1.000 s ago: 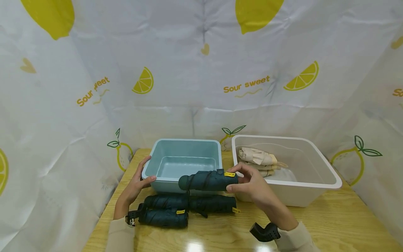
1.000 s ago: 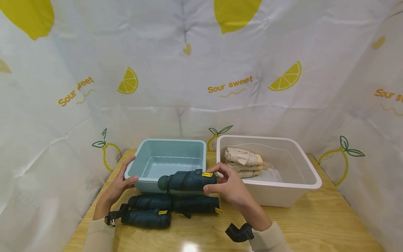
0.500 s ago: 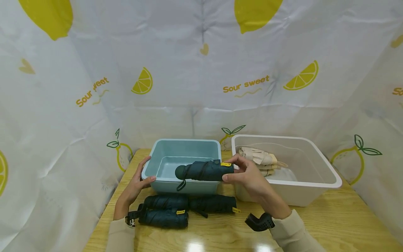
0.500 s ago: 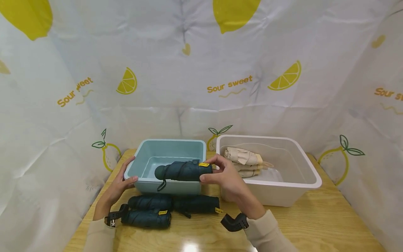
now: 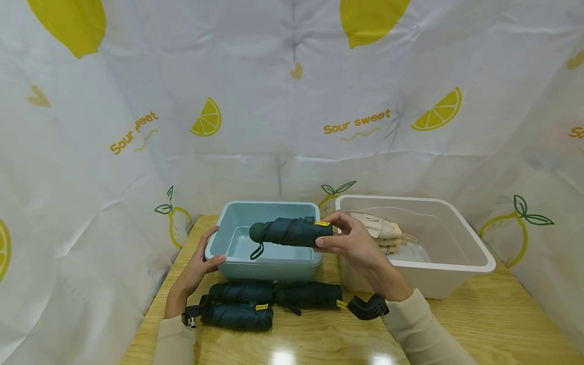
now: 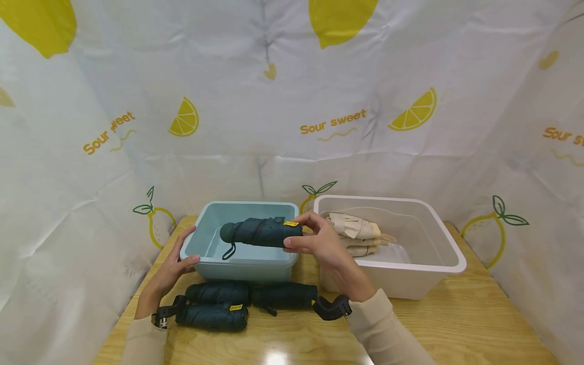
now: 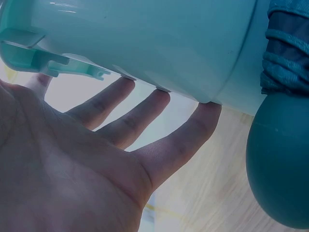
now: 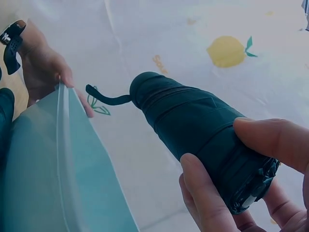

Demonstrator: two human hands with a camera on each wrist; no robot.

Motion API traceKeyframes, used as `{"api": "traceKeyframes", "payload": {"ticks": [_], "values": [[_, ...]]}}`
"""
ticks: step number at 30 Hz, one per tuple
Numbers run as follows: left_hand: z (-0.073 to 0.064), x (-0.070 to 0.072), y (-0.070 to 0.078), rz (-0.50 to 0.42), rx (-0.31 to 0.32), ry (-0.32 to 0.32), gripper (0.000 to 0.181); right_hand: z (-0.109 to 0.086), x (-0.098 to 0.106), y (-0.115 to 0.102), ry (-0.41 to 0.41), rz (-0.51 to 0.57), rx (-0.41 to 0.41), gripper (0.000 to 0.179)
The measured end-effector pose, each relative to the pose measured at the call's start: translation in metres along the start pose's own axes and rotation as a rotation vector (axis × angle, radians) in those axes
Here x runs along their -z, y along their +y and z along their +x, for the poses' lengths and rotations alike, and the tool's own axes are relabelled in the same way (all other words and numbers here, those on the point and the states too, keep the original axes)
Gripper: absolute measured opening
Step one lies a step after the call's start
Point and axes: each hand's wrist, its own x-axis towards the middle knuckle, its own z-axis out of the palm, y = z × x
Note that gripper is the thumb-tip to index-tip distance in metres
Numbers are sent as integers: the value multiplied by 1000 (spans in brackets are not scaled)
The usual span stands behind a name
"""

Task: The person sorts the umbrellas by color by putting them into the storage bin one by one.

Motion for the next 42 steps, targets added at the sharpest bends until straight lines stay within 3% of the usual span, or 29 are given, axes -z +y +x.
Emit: {"api": "traceKeyframes", "payload": {"ticks": [16,42], "values": [[1,2,-2,1,-3,-1,82,25,-10,-5,28,72,-31,31],[1,1,-1,19,12,6,81,81,-31,18,142,85,-158,41]]}}
